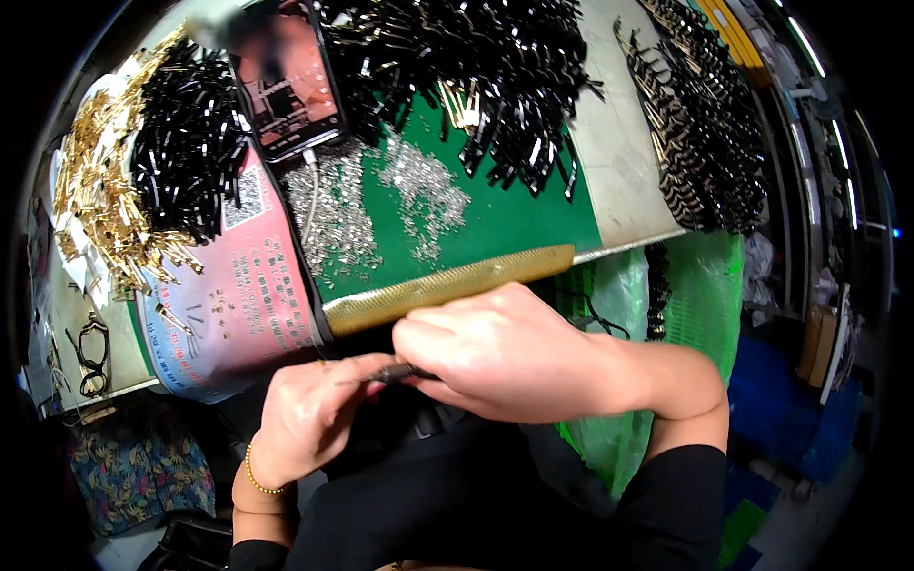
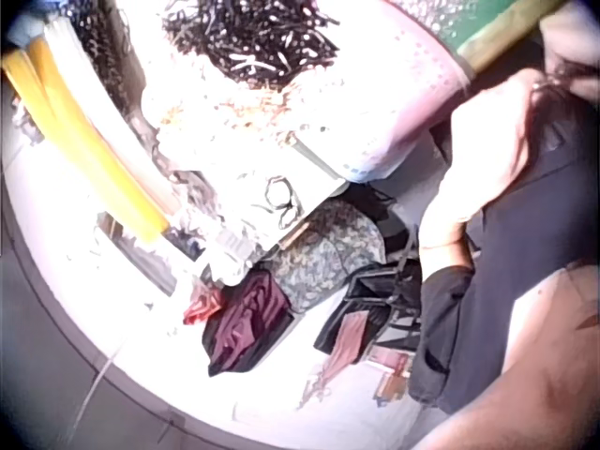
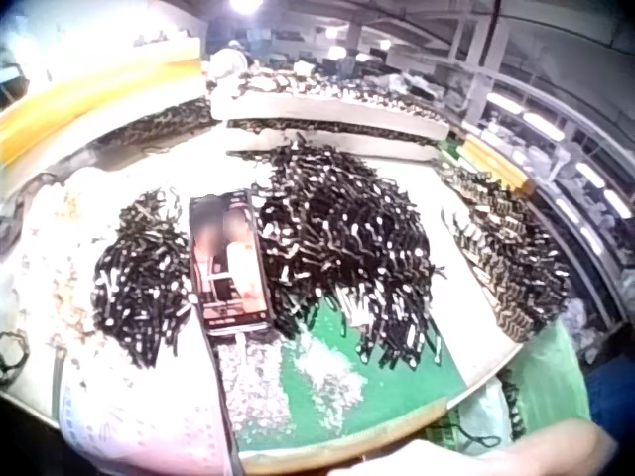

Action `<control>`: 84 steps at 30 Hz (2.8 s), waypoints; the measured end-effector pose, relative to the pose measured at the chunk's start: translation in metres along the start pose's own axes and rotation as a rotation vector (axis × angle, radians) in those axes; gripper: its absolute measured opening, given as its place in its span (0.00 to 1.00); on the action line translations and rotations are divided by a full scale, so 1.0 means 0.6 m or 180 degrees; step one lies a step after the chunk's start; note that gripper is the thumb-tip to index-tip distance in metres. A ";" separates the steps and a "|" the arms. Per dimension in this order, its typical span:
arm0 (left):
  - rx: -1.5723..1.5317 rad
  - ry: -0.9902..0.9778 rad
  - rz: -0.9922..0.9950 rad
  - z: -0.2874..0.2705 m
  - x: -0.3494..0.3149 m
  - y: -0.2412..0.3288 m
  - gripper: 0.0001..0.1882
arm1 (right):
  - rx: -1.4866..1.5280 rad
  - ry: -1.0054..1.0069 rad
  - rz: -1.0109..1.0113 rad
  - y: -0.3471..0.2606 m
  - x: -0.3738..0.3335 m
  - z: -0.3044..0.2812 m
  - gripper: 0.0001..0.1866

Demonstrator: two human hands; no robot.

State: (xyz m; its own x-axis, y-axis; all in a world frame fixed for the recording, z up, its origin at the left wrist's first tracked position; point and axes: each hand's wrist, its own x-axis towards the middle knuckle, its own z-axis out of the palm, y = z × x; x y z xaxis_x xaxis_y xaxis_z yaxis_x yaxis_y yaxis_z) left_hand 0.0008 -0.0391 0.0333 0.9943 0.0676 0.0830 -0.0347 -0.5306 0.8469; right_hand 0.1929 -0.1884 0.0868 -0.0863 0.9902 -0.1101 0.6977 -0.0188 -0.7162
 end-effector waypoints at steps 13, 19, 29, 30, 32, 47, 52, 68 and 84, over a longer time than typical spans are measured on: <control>-0.1579 0.1045 -0.1246 0.028 0.027 0.000 0.19 | -0.1499 0.0375 0.1136 0.060 -0.033 -0.001 0.21; -0.1698 0.1001 -0.1062 0.040 0.100 -0.008 0.19 | -0.1526 0.0364 0.1083 0.065 -0.030 -0.001 0.23; -0.1939 0.0977 -0.1287 0.049 0.050 -0.005 0.20 | -0.1436 0.0320 0.1060 0.075 -0.023 -0.002 0.23; -0.2015 0.1116 -0.1241 0.050 0.048 -0.006 0.20 | -0.1464 0.0214 0.1176 0.071 -0.021 -0.004 0.23; -0.1754 0.1174 -0.1236 0.050 0.046 -0.008 0.20 | -0.1518 0.0008 0.1400 0.062 -0.015 -0.008 0.24; -0.1185 0.1144 -0.1370 0.046 0.047 -0.019 0.09 | 0.2986 -0.0608 0.2171 0.012 0.033 -0.023 0.26; 0.0926 0.1420 -0.0245 0.068 0.043 -0.050 0.12 | 0.3591 -0.0632 0.2185 0.020 0.027 -0.029 0.26; 0.0835 0.2254 -0.1568 -0.177 -0.114 -0.105 0.11 | -0.1956 0.1347 -0.0530 0.018 0.279 0.042 0.11; 0.0865 0.1539 -0.1328 -0.203 -0.131 -0.132 0.09 | -0.2853 0.0616 0.0057 0.003 0.327 0.068 0.14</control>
State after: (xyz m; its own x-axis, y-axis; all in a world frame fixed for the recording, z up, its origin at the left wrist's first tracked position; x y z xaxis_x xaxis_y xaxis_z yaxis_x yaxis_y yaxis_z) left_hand -0.0868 0.1006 0.0235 0.7600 0.6474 0.0572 0.4301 -0.5669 0.7026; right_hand 0.1483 0.0002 0.0356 -0.0061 0.9982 0.0592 0.9954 0.0003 0.0963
